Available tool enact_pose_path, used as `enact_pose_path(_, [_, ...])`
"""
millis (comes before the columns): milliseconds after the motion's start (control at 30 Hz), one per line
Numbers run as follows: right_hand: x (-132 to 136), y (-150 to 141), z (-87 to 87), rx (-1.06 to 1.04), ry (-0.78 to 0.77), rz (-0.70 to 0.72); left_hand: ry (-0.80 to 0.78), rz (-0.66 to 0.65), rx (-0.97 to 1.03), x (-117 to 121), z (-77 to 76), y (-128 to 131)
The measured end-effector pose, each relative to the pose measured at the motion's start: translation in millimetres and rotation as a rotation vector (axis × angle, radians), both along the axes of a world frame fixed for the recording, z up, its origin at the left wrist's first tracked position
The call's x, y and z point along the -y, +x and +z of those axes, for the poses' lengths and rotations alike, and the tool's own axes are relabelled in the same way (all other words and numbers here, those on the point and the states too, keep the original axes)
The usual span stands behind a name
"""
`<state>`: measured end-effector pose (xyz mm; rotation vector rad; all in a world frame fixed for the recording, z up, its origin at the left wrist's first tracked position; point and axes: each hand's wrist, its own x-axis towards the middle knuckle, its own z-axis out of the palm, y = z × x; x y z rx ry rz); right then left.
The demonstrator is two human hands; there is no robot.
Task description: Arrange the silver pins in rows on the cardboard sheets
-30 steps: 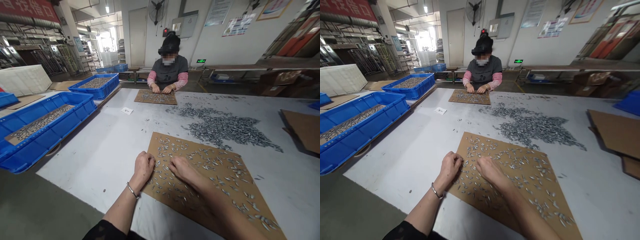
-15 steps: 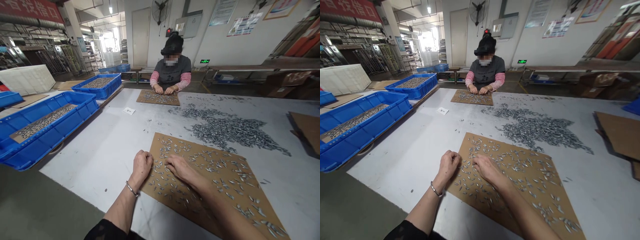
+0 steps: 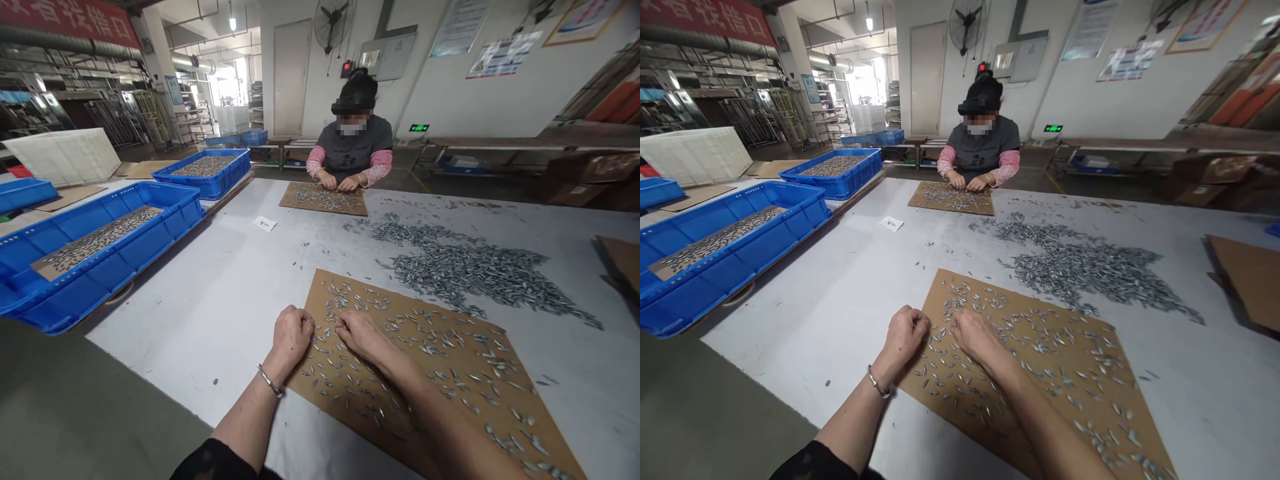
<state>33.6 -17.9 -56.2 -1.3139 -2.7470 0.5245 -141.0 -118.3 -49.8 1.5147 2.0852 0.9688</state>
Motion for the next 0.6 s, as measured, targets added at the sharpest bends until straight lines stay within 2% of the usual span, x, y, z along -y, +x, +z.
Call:
enact_pose_path(167, [0, -10, 6.6, -0.051, -0.028, 0.138, -0.055, -0.047, -0.057, -5, -5.5, 1])
enact_pose_path(433, [0, -22, 14.3, 0.131, -0.003, 0.102, -0.134, -0.135, -0.176, -19, -9.5, 3])
enact_pose_path(600, [0, -23, 7.8, 0.127, 0.023, 0.122, -0.166, -0.141, -0.215, -21, -7.0, 6])
